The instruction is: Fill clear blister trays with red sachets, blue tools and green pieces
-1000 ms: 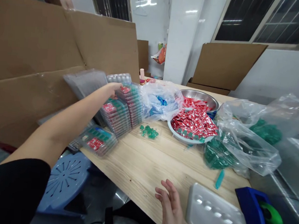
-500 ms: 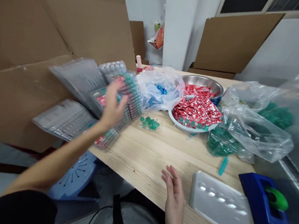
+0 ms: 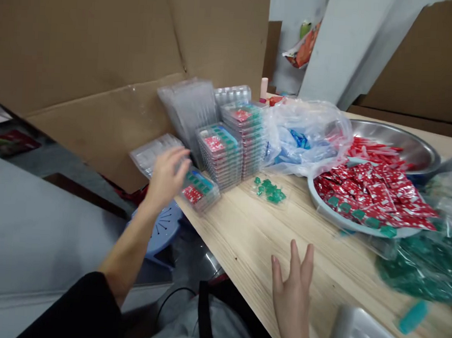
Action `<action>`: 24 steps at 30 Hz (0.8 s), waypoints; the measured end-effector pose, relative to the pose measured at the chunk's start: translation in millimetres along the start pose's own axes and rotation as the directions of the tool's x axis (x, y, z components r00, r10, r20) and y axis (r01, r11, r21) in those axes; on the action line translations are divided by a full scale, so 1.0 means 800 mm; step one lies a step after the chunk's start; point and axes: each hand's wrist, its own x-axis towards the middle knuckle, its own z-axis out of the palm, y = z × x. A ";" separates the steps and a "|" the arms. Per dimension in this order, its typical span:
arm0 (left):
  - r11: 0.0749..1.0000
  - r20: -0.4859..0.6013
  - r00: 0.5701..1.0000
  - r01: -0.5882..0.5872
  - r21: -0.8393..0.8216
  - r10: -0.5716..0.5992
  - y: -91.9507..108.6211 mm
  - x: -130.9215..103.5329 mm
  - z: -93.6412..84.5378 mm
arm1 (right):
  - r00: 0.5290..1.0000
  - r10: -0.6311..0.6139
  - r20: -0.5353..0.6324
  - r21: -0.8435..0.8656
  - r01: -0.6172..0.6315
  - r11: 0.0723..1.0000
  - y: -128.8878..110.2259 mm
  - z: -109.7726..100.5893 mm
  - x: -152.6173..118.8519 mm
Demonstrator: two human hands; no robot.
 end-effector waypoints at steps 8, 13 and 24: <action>0.832 -0.031 0.964 0.244 0.498 -0.264 -0.067 0.072 -0.043 | 0.998 0.045 0.039 0.034 -0.046 0.998 -0.008 -0.009 -0.023; 0.783 0.019 0.952 0.240 0.574 -0.306 -0.074 0.086 -0.052 | 0.998 0.042 0.053 0.021 -0.043 0.999 -0.006 -0.010 -0.024; 0.838 0.133 0.958 0.149 0.525 -0.254 -0.082 0.104 -0.047 | 0.988 0.049 0.148 0.065 -0.059 0.996 -0.016 -0.009 -0.036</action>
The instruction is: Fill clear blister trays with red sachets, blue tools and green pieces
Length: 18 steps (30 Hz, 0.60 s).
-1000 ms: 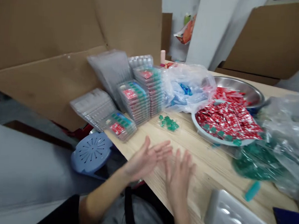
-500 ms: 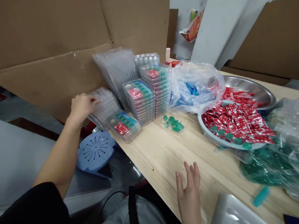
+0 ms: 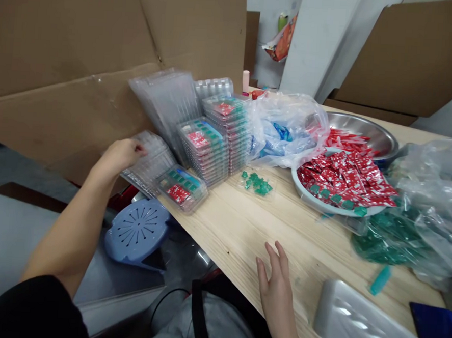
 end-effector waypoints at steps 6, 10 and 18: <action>0.997 -0.046 0.998 0.035 -0.066 -0.038 -0.003 0.002 0.001 | 1.000 0.002 0.017 -0.008 -0.002 1.000 0.000 -0.003 -0.004; 0.991 -0.157 0.981 0.095 -0.095 -0.109 -0.003 0.001 -0.021 | 0.998 0.015 0.061 0.005 -0.015 1.000 0.001 0.001 -0.004; 0.898 -0.528 0.743 -0.429 0.097 0.412 0.032 -0.094 -0.047 | 0.999 -0.007 0.053 0.187 -0.003 0.982 -0.026 0.011 0.017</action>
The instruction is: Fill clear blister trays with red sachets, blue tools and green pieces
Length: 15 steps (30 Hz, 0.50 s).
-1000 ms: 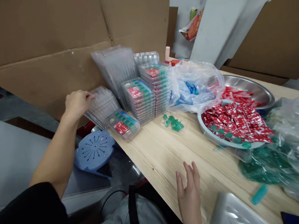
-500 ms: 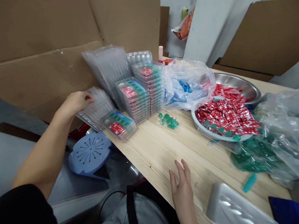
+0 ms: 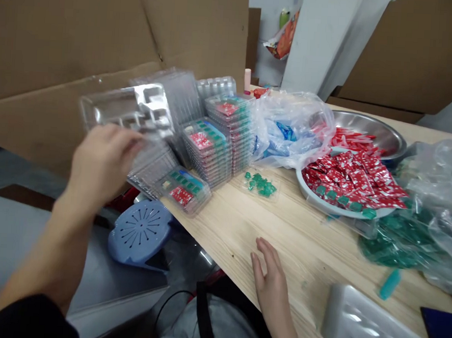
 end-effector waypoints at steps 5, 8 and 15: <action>0.900 -0.060 0.909 -0.417 -0.125 0.412 0.074 -0.070 0.012 | 0.994 0.082 0.071 0.288 -0.099 0.953 -0.054 -0.015 0.021; 0.745 -0.104 0.792 -0.604 -0.282 0.602 0.111 -0.090 0.024 | 0.995 0.096 0.031 0.511 -0.098 0.854 -0.079 -0.016 0.036; 0.651 -0.094 0.808 -0.531 -0.543 0.582 0.134 -0.097 0.059 | 0.957 0.224 -0.183 0.484 -0.111 0.868 -0.047 -0.021 0.046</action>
